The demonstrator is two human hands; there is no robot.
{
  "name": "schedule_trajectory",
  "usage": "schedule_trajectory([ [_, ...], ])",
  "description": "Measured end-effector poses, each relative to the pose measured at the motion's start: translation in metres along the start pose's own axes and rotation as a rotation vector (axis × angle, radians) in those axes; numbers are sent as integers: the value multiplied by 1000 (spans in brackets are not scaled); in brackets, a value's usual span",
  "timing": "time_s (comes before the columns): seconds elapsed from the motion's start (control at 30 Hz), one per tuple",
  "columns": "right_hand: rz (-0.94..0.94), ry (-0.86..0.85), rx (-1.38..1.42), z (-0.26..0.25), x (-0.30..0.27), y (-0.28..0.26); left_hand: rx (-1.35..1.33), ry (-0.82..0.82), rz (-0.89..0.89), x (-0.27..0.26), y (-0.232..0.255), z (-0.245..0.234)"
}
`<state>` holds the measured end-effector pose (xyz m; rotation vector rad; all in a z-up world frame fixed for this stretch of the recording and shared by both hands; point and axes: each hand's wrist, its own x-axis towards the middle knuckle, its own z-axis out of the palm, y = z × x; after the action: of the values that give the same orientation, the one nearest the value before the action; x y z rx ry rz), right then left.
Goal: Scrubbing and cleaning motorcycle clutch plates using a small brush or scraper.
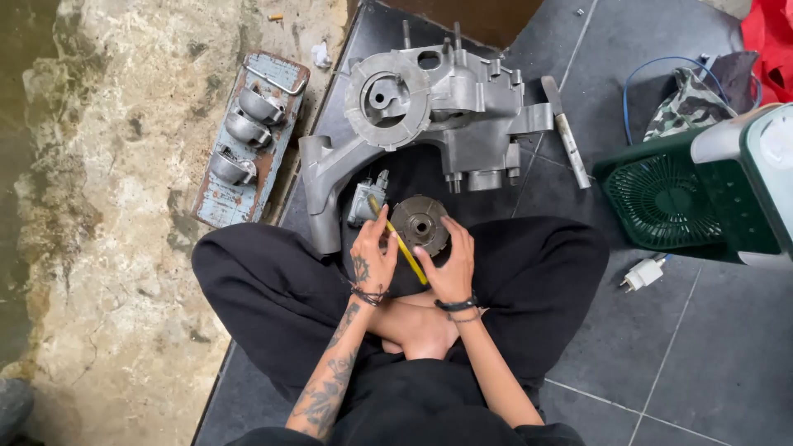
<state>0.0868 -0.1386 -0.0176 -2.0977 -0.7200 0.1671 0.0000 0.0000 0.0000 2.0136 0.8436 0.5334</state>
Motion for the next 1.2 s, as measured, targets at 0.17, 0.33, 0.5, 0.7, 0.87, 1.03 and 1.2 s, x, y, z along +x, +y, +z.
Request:
schedule_trajectory([
  [0.17,-5,-72,-72,21,10,13,34,-51,53,1,2,0],
  [0.33,-15,-89,-11,23,8,36,-9,-79,51,5,-16,-8],
  [0.5,84,-299,-248,33,9,45,130,-182,165,13,-6,-16],
  [0.7,88,-463,-348,16,29,55,383,-324,136,9,-33,2],
  [0.87,49,-485,-298,16,31,63,637,-293,247,5,-41,25],
  [1.03,70,-432,-258,27,29,74,686,-293,264,20,-37,38],
  [1.2,91,-437,-253,20,29,62,712,-342,211,-11,-35,-3],
])
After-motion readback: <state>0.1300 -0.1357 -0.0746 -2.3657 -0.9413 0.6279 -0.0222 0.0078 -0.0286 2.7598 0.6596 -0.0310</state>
